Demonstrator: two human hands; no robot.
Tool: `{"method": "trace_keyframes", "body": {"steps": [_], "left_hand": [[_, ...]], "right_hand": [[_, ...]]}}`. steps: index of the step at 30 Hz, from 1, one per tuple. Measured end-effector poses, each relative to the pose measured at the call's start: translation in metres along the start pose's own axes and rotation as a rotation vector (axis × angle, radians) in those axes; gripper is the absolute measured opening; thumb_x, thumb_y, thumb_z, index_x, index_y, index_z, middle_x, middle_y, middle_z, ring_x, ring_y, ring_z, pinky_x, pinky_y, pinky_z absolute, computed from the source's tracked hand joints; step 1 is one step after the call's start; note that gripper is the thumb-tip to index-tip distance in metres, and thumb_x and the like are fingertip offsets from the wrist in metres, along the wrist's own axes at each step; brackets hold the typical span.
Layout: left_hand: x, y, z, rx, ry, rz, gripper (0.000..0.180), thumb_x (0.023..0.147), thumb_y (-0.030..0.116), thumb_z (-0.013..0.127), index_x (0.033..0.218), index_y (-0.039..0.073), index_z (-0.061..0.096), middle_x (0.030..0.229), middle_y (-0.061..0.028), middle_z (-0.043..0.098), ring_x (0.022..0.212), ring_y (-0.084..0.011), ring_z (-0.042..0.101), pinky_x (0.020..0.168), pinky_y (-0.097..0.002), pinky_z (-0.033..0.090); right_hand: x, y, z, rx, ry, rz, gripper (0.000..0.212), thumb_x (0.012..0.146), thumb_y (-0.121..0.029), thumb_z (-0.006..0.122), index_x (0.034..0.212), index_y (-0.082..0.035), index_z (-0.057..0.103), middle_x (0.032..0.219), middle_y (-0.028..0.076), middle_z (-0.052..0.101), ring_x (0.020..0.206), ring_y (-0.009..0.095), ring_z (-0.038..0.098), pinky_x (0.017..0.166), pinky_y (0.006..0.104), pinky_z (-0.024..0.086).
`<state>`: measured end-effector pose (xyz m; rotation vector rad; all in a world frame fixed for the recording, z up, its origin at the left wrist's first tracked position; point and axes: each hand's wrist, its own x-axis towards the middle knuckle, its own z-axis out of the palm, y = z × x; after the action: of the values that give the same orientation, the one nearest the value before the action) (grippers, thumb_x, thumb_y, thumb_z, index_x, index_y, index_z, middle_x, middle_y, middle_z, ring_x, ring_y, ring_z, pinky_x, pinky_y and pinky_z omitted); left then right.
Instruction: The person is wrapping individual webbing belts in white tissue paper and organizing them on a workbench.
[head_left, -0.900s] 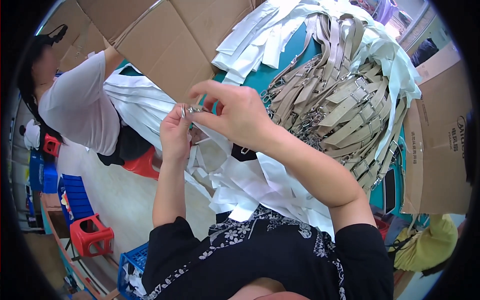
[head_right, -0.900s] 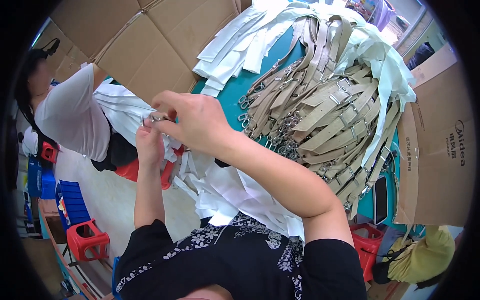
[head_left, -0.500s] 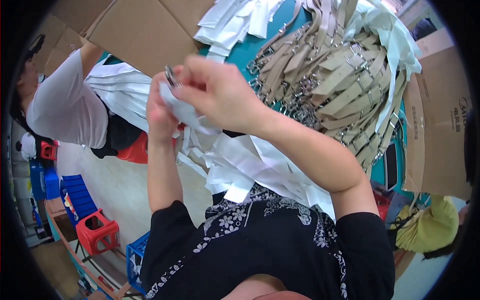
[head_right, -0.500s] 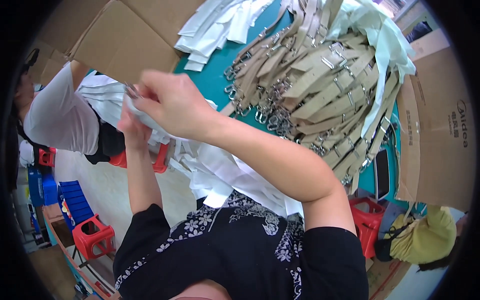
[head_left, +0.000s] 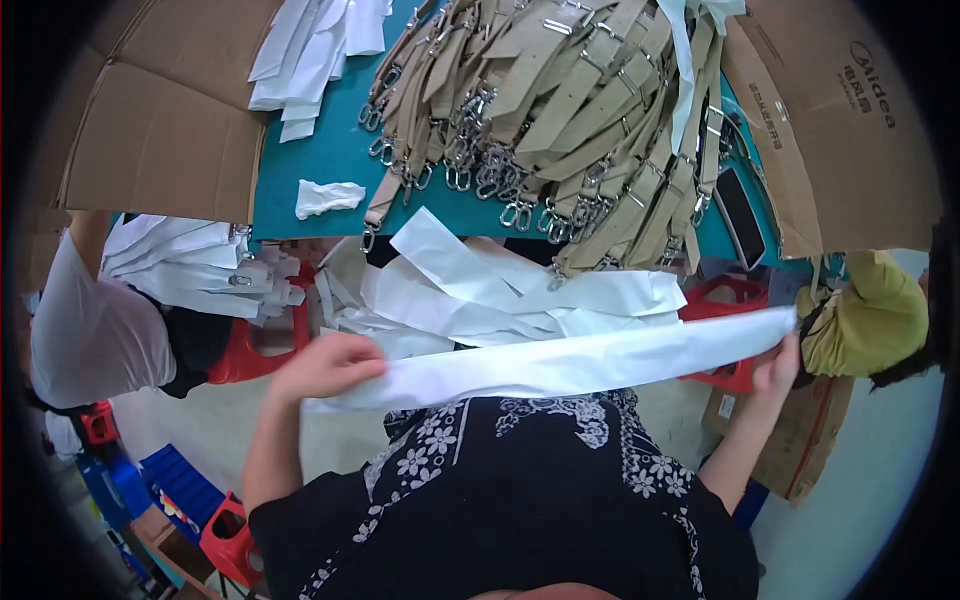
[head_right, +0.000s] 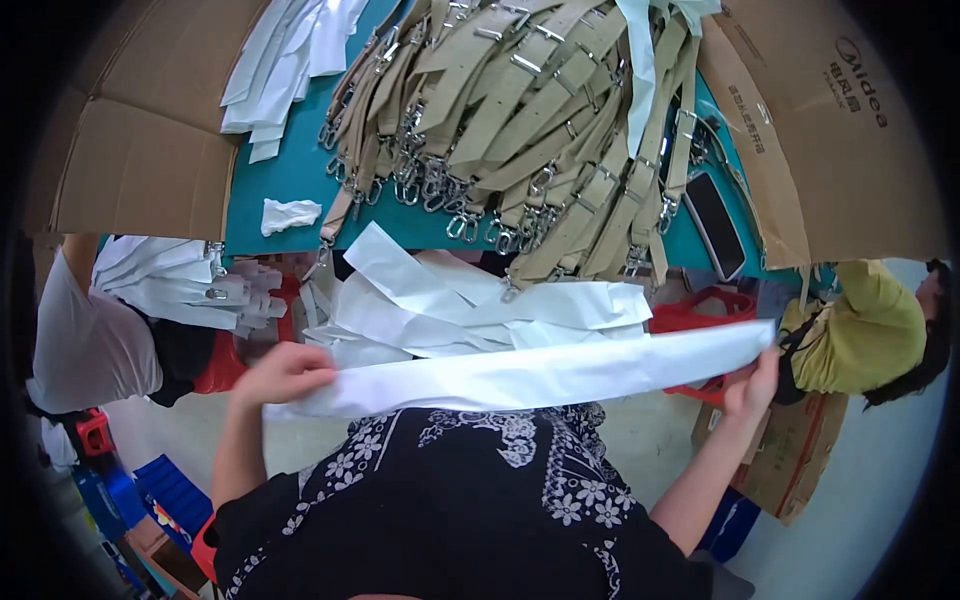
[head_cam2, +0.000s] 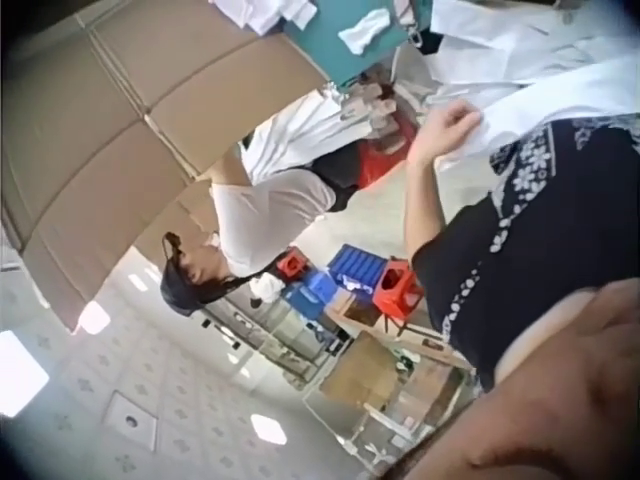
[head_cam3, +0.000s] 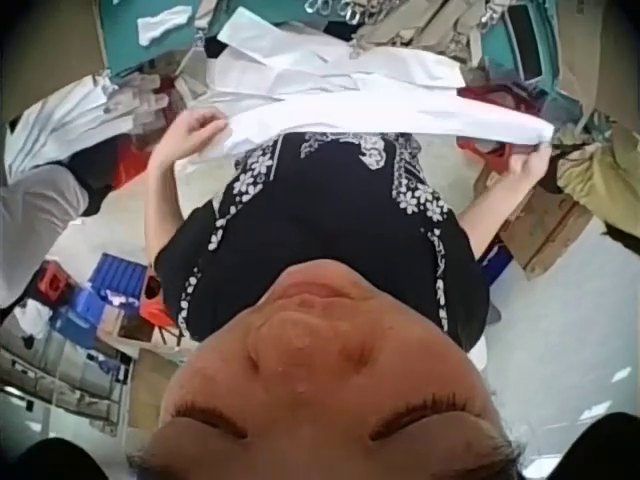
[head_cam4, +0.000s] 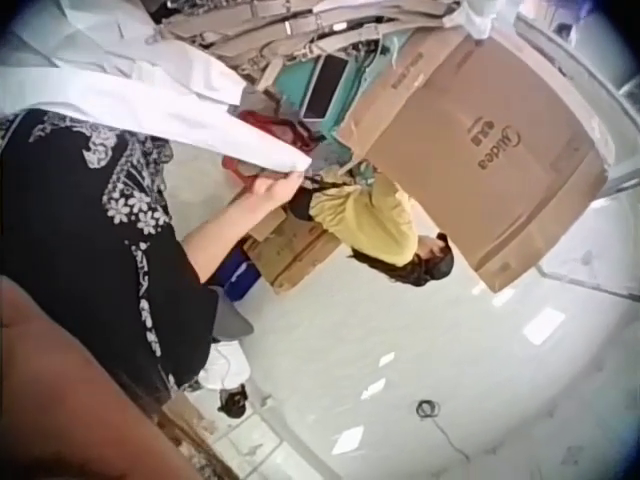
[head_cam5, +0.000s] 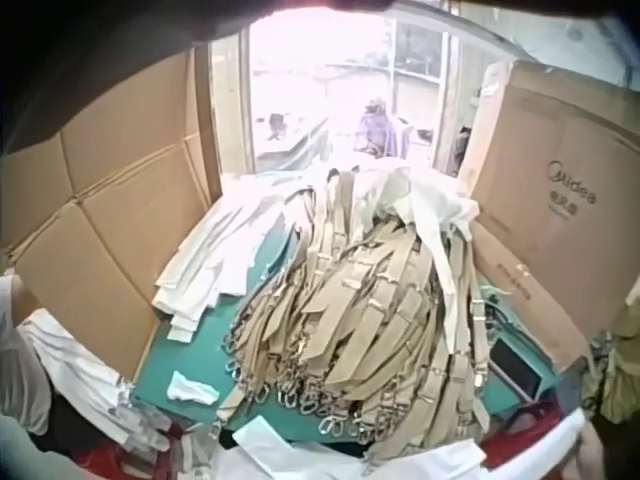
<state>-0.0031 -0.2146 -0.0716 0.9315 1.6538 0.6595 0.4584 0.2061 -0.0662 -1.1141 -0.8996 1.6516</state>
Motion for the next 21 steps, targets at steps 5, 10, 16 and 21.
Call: {"method": "trace_keyframes", "body": {"steps": [5, 10, 16, 21], "left_hand": [[0.06, 0.017, 0.068, 0.401, 0.124, 0.134, 0.019, 0.081, 0.023, 0.061, 0.085, 0.004, 0.063, 0.073, -0.0149, 0.062, 0.067, -0.0242, 0.062, 0.059, -0.031, 0.046], [0.096, -0.003, 0.05, 0.011, 0.91, 0.039, 0.027, 0.082, 0.026, 0.065, 0.08, 0.002, 0.053, 0.059, 0.002, 0.05, 0.049, -0.0044, 0.045, 0.041, -0.0223, 0.036], [0.102, -0.003, 0.039, -1.131, 0.633, -0.062, 0.017, 0.087, 0.025, 0.058, 0.086, 0.009, 0.052, 0.062, 0.0072, 0.038, 0.045, -0.0021, 0.03, 0.037, -0.0175, 0.023], [0.093, 0.01, 0.035, -1.037, 0.788, 0.108, 0.012, 0.084, 0.015, 0.062, 0.075, 0.008, 0.057, 0.058, 0.0063, 0.042, 0.045, -0.0019, 0.032, 0.039, -0.0175, 0.023]], "right_hand": [[0.016, 0.121, -0.21, -0.174, 0.487, 0.295, 0.02, 0.088, -0.013, 0.043, 0.102, -0.004, 0.054, 0.096, 0.009, 0.061, 0.086, 0.022, 0.061, 0.076, 0.0373, 0.052], [0.034, 0.185, -0.234, -0.472, 0.685, 0.399, 0.019, 0.088, -0.018, 0.05, 0.096, -0.002, 0.057, 0.089, 0.009, 0.062, 0.077, 0.022, 0.062, 0.062, 0.0363, 0.052], [0.062, 0.176, -0.179, -1.368, 0.413, 0.145, 0.029, 0.085, -0.023, 0.057, 0.103, -0.001, 0.056, 0.094, 0.013, 0.062, 0.081, 0.025, 0.062, 0.066, 0.0342, 0.05], [0.057, 0.104, -0.034, -1.331, 0.223, -0.596, 0.02, 0.085, -0.019, 0.057, 0.093, -0.001, 0.06, 0.089, 0.011, 0.064, 0.078, 0.025, 0.062, 0.071, 0.03, 0.047]]}}
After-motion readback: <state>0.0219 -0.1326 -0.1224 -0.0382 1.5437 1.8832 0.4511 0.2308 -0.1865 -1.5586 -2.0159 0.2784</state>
